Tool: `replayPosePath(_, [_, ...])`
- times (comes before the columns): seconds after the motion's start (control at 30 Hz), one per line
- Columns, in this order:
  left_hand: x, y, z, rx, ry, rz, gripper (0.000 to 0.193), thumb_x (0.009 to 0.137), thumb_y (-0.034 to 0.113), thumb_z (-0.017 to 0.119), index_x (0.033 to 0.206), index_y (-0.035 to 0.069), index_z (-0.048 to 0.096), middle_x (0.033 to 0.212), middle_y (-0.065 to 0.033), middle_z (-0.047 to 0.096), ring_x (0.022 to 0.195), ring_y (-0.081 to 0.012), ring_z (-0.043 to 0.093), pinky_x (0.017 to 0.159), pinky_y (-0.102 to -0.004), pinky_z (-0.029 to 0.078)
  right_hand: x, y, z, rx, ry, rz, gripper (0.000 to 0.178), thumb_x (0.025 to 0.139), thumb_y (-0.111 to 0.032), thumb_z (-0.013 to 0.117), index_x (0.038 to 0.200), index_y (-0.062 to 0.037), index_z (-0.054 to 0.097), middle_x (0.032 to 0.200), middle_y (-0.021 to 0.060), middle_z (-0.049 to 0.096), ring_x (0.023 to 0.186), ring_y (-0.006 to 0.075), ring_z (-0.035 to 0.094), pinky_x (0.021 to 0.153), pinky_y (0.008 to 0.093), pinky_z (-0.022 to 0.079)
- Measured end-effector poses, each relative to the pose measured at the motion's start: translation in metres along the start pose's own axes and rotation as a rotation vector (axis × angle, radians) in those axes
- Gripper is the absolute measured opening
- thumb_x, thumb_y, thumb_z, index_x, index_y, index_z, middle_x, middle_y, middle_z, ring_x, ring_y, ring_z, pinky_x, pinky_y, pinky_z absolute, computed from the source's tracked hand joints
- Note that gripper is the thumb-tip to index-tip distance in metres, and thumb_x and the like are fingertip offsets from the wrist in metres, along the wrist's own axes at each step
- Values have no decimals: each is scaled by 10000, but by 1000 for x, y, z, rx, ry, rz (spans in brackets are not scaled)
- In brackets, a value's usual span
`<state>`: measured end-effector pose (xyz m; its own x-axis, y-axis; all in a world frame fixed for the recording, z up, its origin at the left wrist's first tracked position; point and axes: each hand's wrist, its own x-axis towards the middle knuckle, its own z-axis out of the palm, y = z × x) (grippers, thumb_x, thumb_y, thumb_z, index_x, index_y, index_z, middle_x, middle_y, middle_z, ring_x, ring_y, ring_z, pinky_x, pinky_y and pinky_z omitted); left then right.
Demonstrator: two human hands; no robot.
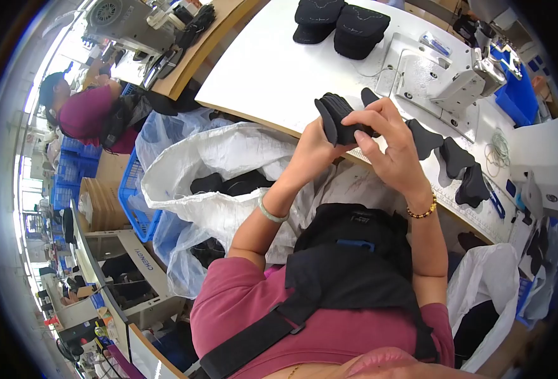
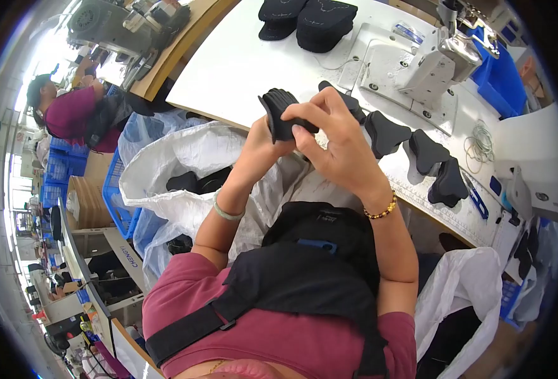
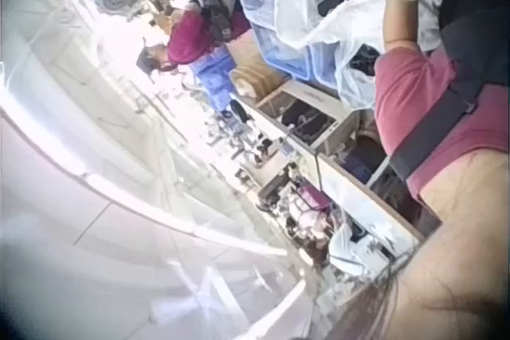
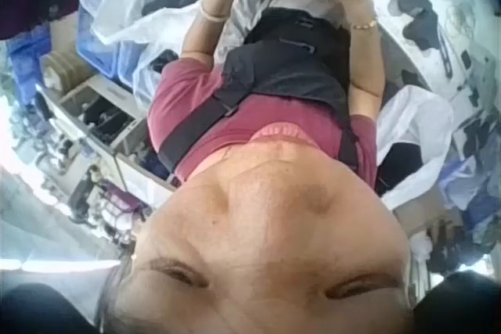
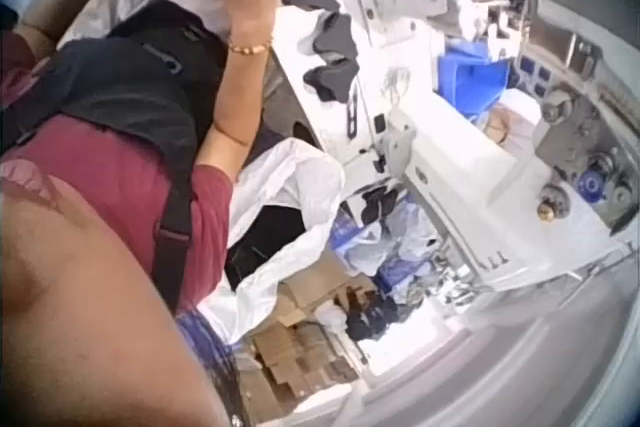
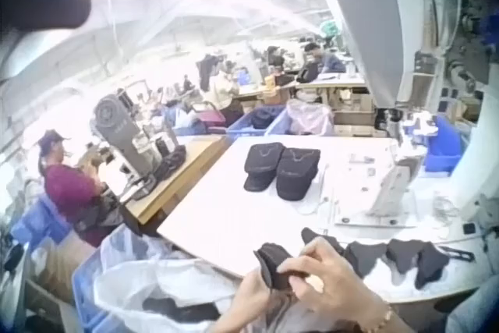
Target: Sewing and assembling various components of a shoe using a sewing machine.
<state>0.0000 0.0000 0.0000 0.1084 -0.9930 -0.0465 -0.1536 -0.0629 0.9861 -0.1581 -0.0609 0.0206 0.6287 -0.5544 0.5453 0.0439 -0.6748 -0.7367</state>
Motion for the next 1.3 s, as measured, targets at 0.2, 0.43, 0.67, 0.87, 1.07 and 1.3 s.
replayPosePath(0.2, [-5,-18,15,-3,152,172,346,761,95,704,1042,0,526,848,-52,591,797,-119,557,691,-264,466,5,-2,1,-45,-27,207,167,767,-128,636,911,-72,574,826,80,460,740,207,504,683,303,439])
replayPosePath(0.43, [-12,-25,-37,-235,-52,130,256,978,244,450,1092,16,472,708,-15,535,560,-62,464,486,-244,361,53,9,13,229,-310,453,156,785,-131,610,864,-31,519,724,28,554,705,89,496,635,241,401])
replayPosePath(0.67, [-8,-42,-67,131,623,273,421,979,359,423,948,-26,589,742,-164,628,608,-208,608,581,-321,467,118,51,10,175,-471,605,109,823,-159,628,885,-141,540,843,-39,540,799,49,515,734,228,427])
replayPosePath(0.87, [-132,-14,-204,816,302,-80,488,941,429,473,722,13,604,482,-57,450,439,-155,448,468,-324,388,142,120,2,60,-627,768,79,850,-224,582,848,-177,518,850,-65,512,829,65,504,806,279,459])
replayPosePath(1.07, [-282,-66,-235,576,-61,-1070,449,910,442,504,678,63,563,532,30,451,463,-91,415,435,-255,355,142,145,-10,-63,-650,798,145,860,-318,541,836,-184,492,903,-48,496,922,120,471,858,339,440])
replayPosePath(1.3, [-395,-262,-206,1235,-14,-1120,249,777,139,503,868,-4,686,874,-212,666,844,-346,651,736,-423,519,152,122,1,-113,-707,696,210,880,-325,512,962,-136,551,978,-6,524,977,91,477,847,352,451])
